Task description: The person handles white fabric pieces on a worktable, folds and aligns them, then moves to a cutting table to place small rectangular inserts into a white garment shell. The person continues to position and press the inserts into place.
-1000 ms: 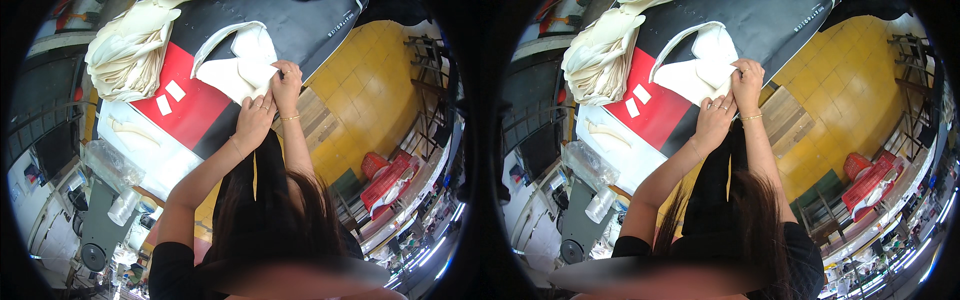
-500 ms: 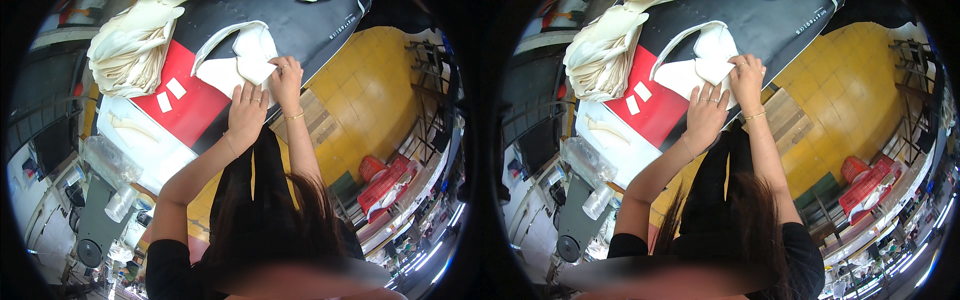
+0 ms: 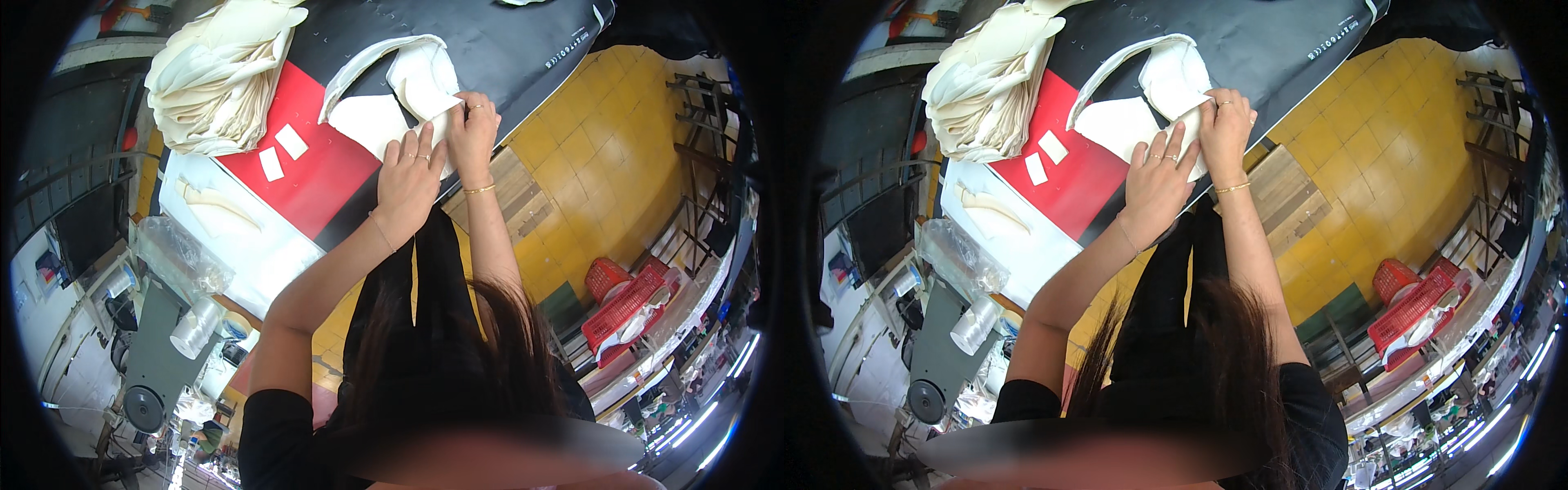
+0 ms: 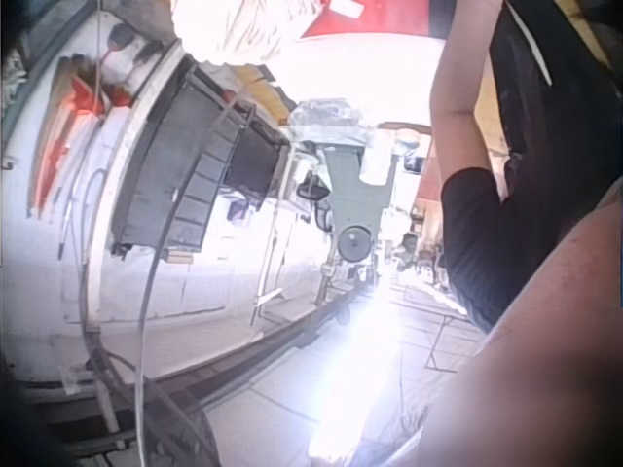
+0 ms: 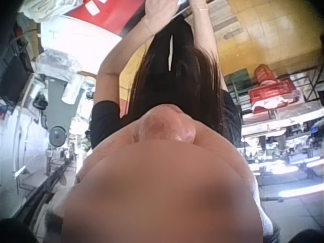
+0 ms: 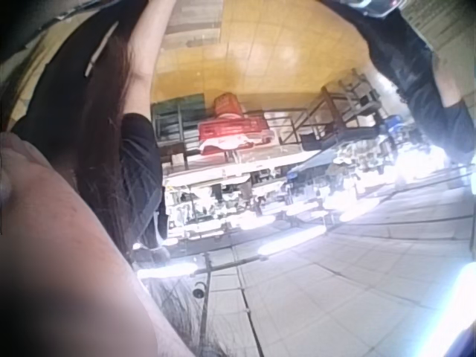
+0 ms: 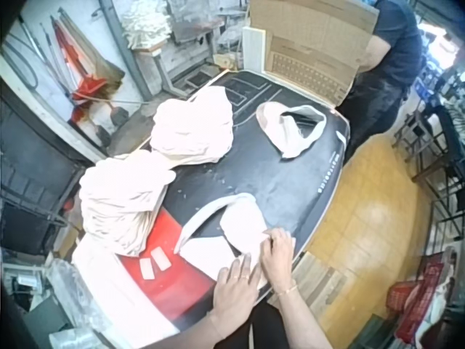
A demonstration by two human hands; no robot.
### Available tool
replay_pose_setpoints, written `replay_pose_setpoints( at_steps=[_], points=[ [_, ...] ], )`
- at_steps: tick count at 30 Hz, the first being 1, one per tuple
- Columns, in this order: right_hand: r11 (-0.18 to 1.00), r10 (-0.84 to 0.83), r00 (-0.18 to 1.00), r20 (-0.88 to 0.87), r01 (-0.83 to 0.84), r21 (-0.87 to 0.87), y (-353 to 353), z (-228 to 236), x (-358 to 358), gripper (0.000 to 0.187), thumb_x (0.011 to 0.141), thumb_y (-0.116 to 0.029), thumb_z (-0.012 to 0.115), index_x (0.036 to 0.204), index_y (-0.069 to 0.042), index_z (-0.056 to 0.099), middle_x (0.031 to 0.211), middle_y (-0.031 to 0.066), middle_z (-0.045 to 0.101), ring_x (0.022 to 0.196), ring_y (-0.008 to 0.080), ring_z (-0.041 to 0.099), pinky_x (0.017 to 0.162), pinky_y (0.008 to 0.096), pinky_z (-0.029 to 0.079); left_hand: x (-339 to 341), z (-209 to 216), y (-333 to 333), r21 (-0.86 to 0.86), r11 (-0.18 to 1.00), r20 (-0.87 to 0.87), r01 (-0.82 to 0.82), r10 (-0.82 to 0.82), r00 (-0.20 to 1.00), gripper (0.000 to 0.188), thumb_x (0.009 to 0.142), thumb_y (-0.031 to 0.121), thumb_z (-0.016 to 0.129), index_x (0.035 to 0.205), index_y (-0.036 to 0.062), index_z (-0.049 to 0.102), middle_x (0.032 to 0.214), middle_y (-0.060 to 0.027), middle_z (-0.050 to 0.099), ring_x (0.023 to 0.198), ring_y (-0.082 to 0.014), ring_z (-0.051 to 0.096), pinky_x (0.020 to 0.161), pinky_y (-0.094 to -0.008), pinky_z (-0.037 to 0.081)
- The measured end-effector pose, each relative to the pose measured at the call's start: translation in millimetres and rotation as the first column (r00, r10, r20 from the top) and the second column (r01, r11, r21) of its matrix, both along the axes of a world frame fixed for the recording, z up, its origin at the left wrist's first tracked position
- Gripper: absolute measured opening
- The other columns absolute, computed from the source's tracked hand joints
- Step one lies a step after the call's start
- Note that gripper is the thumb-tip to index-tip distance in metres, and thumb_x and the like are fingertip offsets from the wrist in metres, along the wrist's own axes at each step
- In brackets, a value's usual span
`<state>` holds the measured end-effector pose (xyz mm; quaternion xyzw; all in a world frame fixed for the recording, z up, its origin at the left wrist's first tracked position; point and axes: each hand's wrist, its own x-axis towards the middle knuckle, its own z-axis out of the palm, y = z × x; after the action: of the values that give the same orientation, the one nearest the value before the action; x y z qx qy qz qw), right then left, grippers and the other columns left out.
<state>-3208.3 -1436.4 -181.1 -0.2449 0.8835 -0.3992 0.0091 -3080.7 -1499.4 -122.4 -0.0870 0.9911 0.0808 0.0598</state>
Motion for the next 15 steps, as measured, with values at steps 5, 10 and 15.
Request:
replay_pose_setpoints(
  at_steps=[5, 10, 15],
  points=[
    [0.999, -0.037, 0.999, -0.04, 0.038, 0.031, -3.7, -1.4, 1.6, 0.008, 0.087, -0.012, 0.064, 0.092, -0.006, 0.066, 0.093, 0.0096, 0.059, 0.091, 0.028, 0.055, 0.083, 0.0395, 0.037, -6.0, -1.3, 0.9, -0.099, 0.995, 0.046, 0.031, -0.027, 0.999, 0.069, 0.076, 0.027, 0.075, 0.139, 0.0065, 0.051, 0.144, -0.0174, 0.049, 0.118, -0.0275, 0.049, 0.097, -0.0415, 0.035],
    [0.995, -0.039, 0.998, -0.059, 0.044, 0.091, -7.9, -1.3, 1.0, 0.011, 0.087, -0.015, 0.065, 0.093, -0.006, 0.065, 0.093, 0.0106, 0.058, 0.092, 0.029, 0.055, 0.083, 0.041, 0.037, -10.1, 0.0, 2.1, -0.117, 0.993, 0.075, 0.033, -0.024, 0.997, 0.072, 0.075, 0.029, 0.076, 0.137, 0.0028, 0.051, 0.144, -0.0167, 0.049, 0.114, -0.0258, 0.05, 0.094, -0.0391, 0.036],
    [0.991, -0.047, 0.998, -0.041, 0.051, 0.121, -10.6, 1.5, -1.5, 0.013, 0.088, -0.017, 0.066, 0.092, -0.005, 0.063, 0.093, 0.0111, 0.058, 0.092, 0.0302, 0.055, 0.082, 0.0421, 0.038, -14.8, 1.0, 0.1, -0.138, 0.99, 0.058, 0.035, -0.027, 0.998, 0.076, 0.073, 0.031, 0.078, 0.137, 0.0016, 0.05, 0.144, -0.0166, 0.05, 0.112, -0.0254, 0.051, 0.092, -0.038, 0.037]
  ],
)
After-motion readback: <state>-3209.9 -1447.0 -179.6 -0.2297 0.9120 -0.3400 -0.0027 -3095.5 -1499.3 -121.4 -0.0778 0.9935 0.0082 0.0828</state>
